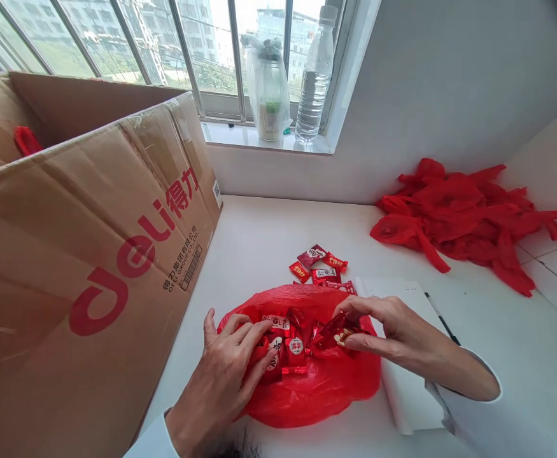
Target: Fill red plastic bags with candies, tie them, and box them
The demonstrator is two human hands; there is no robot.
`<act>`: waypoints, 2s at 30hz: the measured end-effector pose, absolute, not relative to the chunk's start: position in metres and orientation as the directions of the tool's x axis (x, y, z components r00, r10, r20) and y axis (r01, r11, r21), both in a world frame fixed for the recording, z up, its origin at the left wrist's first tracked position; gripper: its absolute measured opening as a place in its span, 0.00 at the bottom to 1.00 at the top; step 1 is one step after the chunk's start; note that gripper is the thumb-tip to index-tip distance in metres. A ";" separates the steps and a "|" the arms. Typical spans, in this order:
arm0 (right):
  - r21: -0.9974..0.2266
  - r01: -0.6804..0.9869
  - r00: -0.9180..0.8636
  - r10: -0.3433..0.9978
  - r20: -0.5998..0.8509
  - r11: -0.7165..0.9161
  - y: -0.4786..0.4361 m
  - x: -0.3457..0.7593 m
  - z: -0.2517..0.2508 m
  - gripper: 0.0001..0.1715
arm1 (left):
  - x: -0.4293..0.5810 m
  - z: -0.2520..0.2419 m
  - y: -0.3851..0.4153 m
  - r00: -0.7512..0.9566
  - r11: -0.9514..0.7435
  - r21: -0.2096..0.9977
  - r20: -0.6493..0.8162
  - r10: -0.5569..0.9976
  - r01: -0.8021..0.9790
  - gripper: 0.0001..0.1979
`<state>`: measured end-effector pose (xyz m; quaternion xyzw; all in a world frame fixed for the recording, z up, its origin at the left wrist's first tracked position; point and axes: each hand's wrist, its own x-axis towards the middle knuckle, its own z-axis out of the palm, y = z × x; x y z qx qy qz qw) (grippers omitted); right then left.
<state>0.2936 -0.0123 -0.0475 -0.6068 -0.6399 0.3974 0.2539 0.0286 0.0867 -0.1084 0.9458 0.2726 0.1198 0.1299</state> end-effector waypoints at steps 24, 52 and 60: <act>-0.801 0.599 -0.105 0.991 -0.083 -0.004 0.067 0.297 -0.035 0.13 | 0.026 -0.101 0.082 0.533 -0.590 0.389 0.254 0.807 0.707 0.20; -0.600 0.750 -0.260 0.958 0.120 0.279 0.023 0.261 -0.030 0.19 | 0.026 -0.091 0.070 0.547 -0.740 0.557 0.511 0.663 0.377 0.15; -0.129 0.939 -0.322 0.947 0.000 0.319 -0.008 0.260 -0.094 0.19 | 0.024 -0.094 0.067 0.502 -0.752 0.509 0.560 0.659 0.419 0.15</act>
